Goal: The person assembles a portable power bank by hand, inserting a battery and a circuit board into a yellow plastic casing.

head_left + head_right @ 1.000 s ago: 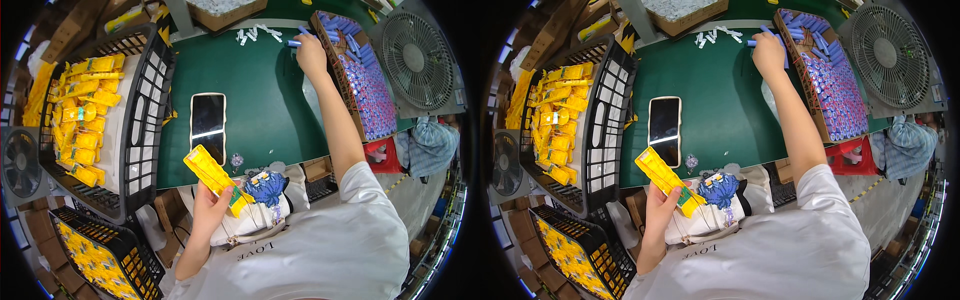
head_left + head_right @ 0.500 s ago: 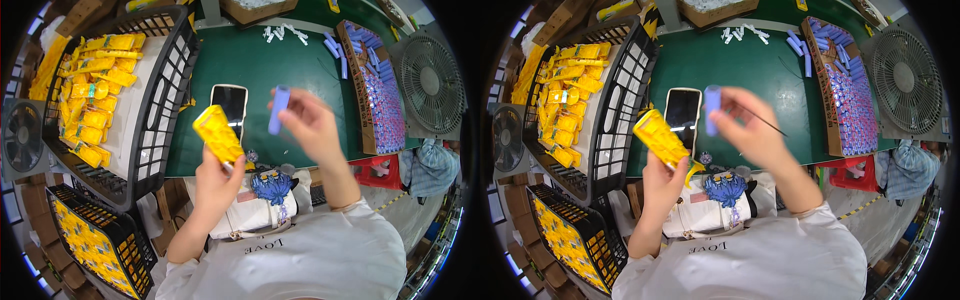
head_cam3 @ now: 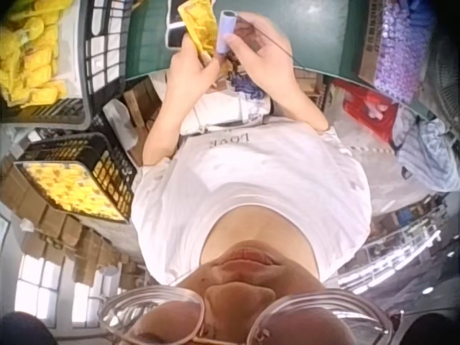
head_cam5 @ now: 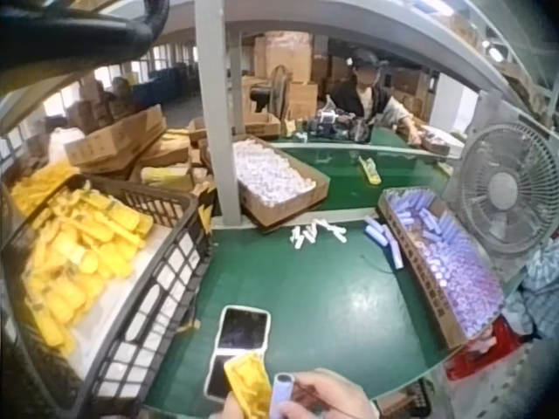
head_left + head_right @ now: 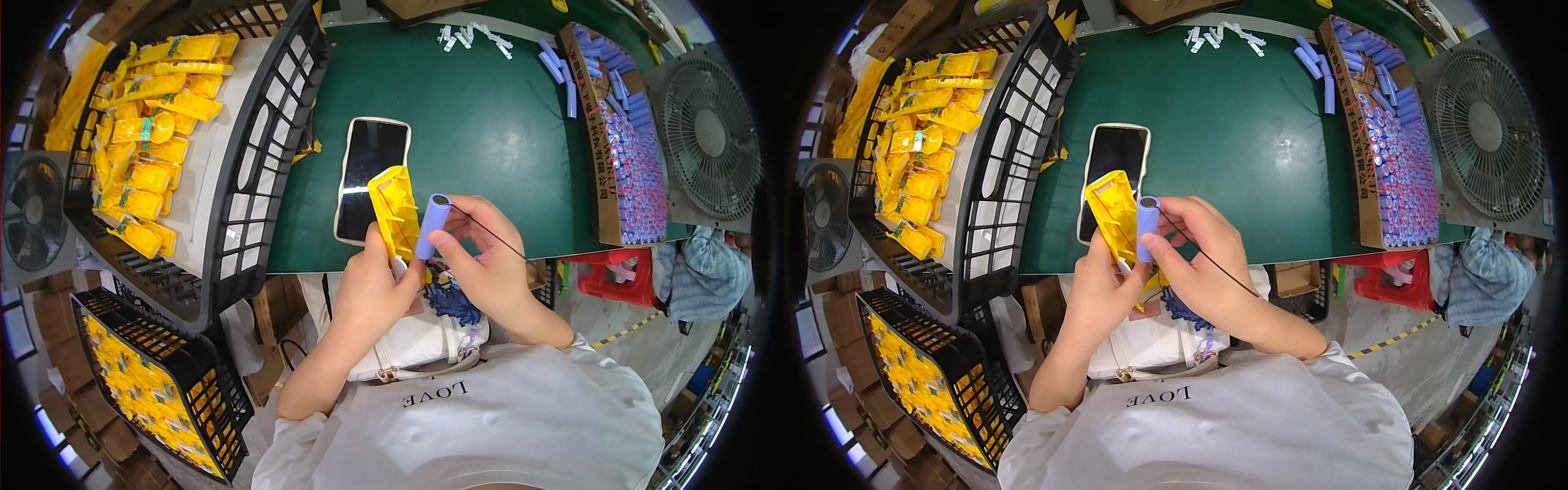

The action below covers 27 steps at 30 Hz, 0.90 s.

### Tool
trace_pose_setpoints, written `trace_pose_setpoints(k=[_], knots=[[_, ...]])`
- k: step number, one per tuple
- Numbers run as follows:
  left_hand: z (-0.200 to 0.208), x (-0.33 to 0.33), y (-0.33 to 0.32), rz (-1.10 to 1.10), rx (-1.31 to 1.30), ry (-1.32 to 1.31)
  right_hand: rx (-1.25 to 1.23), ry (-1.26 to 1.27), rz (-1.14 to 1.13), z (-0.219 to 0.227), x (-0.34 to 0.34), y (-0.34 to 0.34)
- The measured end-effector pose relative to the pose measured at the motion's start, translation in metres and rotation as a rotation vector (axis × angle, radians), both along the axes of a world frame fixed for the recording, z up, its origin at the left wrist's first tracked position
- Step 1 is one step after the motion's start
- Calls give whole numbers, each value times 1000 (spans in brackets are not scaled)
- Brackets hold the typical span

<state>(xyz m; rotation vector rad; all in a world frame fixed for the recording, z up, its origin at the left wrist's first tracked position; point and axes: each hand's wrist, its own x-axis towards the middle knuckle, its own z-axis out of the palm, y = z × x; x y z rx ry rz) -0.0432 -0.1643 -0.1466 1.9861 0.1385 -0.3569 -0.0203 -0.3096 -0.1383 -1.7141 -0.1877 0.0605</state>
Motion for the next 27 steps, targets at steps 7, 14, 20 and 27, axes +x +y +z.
trace_pose_setpoints(k=[7,14,20,27], knots=[[3,0,0,-25,-13,57,28,49,11,-6,-4,3],[2,-1,1,-59,53,34,-74,66,53,-3,-4,6],[3,-2,1,-95,72,-25,-48,96,28,-5,-4,9],[3,0,1,-96,34,12,-134,97,78,-3,-1,3]])
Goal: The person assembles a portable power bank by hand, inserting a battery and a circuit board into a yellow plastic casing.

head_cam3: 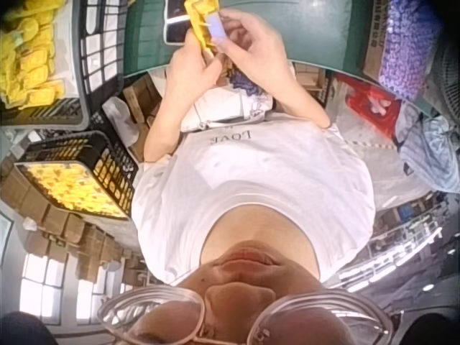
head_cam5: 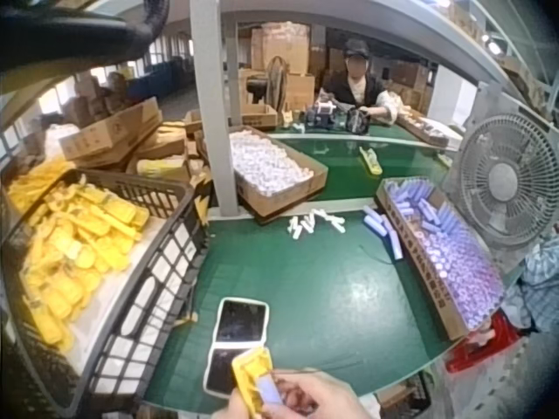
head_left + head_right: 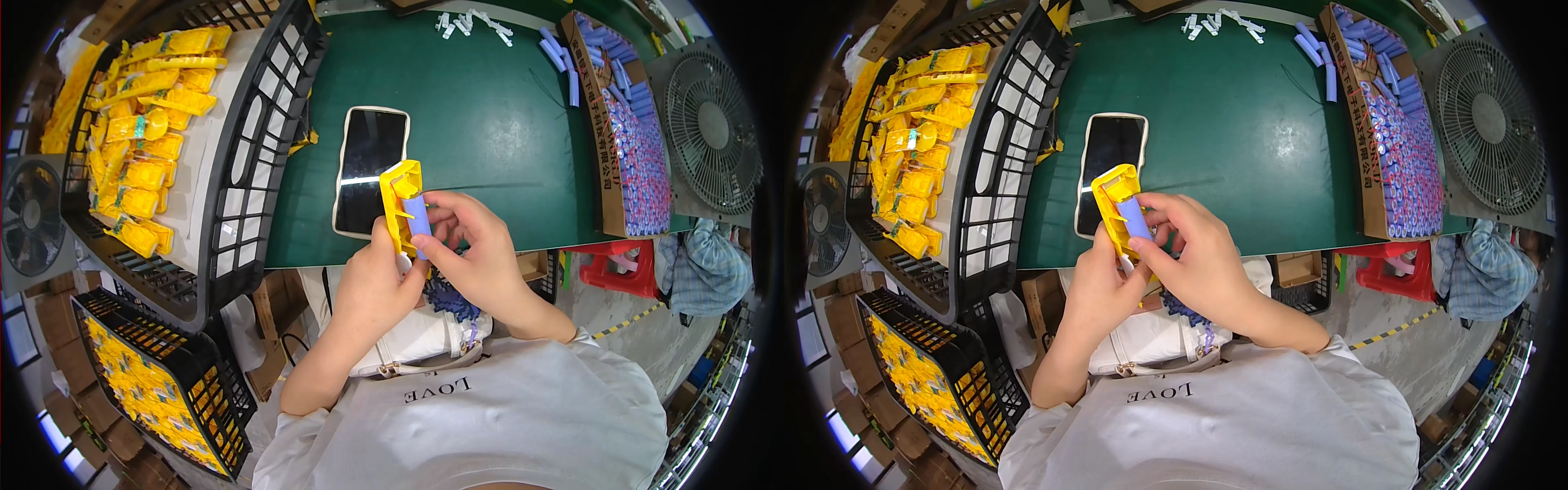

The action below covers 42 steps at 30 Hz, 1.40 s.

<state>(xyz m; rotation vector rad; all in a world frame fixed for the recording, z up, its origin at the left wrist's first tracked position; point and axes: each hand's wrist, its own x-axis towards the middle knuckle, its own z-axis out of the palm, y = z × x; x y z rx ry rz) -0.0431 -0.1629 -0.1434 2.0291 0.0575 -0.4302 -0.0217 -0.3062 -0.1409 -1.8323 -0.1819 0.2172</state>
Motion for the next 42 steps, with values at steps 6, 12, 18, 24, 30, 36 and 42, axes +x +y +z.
trace_pose_setpoints(k=[6,12,18,24,30,36,42], knots=[[-3,2,1,-1,0,4,175,61,-77,-5,-5,3],[-2,3,2,0,20,-2,105,101,-25,1,3,3],[-6,2,4,8,-6,3,27,109,-12,6,-1,6],[-2,2,3,-33,34,42,90,176,-39,1,-3,7],[-2,4,4,-27,39,10,27,66,-42,-3,-4,8],[-9,3,6,-23,55,-30,-55,79,45,4,2,5],[-6,2,5,-23,46,-10,-59,72,37,6,2,6]])
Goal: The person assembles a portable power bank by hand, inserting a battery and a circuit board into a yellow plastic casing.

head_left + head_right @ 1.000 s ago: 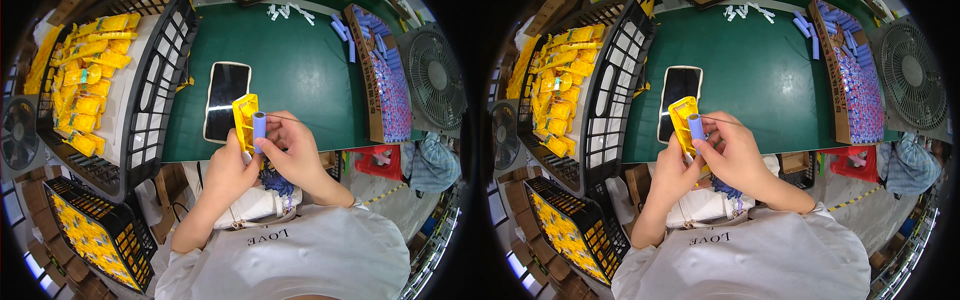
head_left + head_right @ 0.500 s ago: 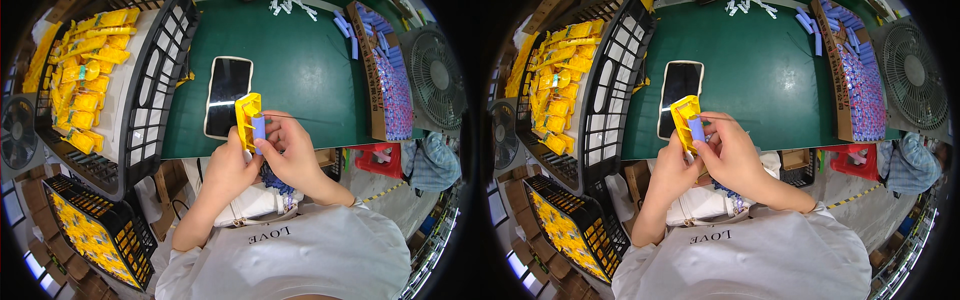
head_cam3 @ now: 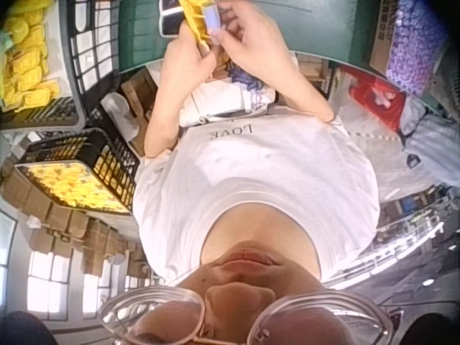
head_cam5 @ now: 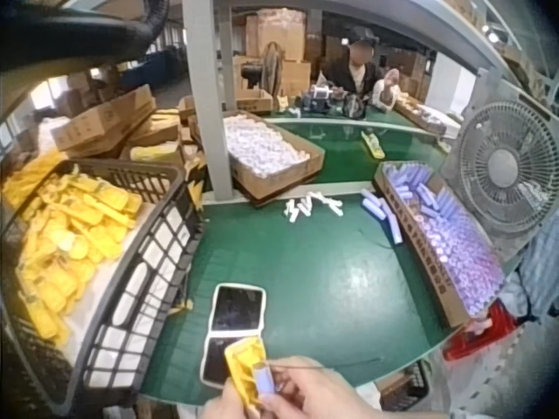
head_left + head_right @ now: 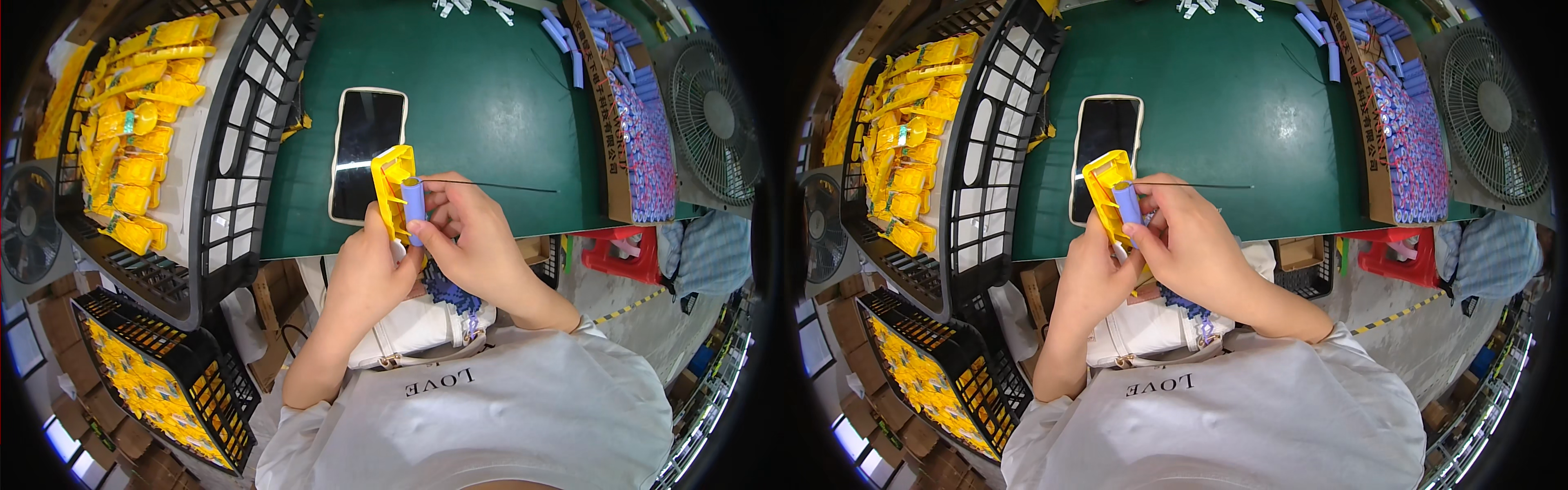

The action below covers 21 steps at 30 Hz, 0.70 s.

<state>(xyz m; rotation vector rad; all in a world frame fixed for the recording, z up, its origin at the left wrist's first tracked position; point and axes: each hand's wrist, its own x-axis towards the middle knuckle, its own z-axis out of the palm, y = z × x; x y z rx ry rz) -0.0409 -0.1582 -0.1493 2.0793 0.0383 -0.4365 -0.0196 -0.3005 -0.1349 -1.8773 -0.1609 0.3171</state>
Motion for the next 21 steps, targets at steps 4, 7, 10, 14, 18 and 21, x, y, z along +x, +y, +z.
trace_pose_setpoints(k=[4,7,10,14,18,21], knots=[[-2,0,1,-9,26,-25,-10,-9,14,-3,0,0],[-2,-1,1,-31,29,-27,-19,-51,42,-3,2,0],[-1,0,-1,-16,2,-48,-40,-49,38,-3,1,1],[0,1,-2,-13,-31,-67,-58,-52,-42,6,-2,1],[-1,-1,0,5,-218,29,-112,-113,-63,4,9,-13],[-9,-2,1,-40,-372,28,88,-81,45,-18,23,-22]])
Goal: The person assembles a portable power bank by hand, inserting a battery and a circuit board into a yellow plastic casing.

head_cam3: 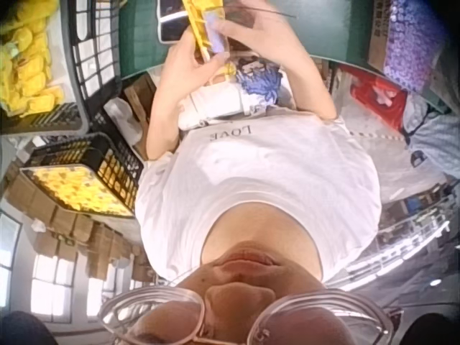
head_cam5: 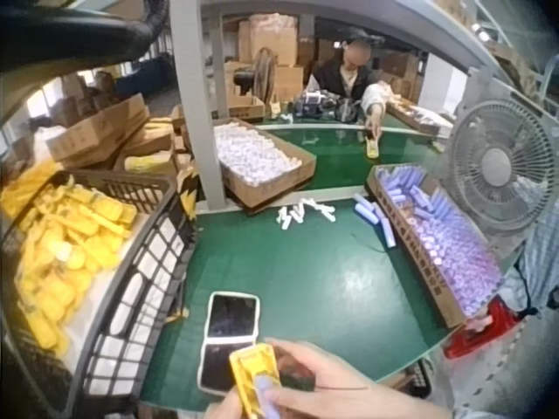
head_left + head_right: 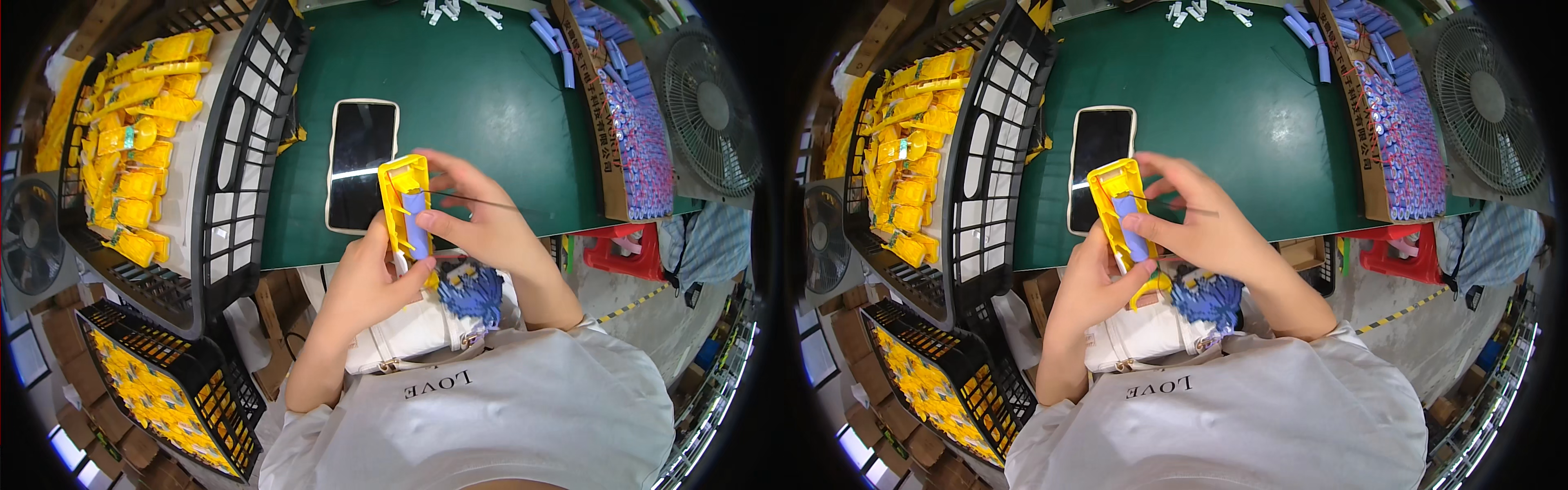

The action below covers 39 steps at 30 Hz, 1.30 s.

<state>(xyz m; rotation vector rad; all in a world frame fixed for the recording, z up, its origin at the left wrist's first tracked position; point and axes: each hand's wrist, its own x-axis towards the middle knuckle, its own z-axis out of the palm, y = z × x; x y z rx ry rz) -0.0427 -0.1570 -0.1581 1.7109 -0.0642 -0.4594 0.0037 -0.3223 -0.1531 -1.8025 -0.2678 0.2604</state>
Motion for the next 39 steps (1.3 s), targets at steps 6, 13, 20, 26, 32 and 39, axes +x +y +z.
trace_pose_setpoints(k=[6,13,20,26,32,39], knots=[[4,6,5,-73,-289,94,355,330,203,12,18,5],[-5,1,9,186,-449,246,313,296,373,2,47,-1],[-3,4,10,271,-488,232,-536,-484,-446,-58,212,-62],[-2,3,7,407,-465,234,-813,-478,-332,-59,248,-61],[0,2,8,486,-482,220,-1065,-580,-269,-61,252,-57],[-2,1,11,545,-677,254,-1002,-704,-414,-71,223,-81]])
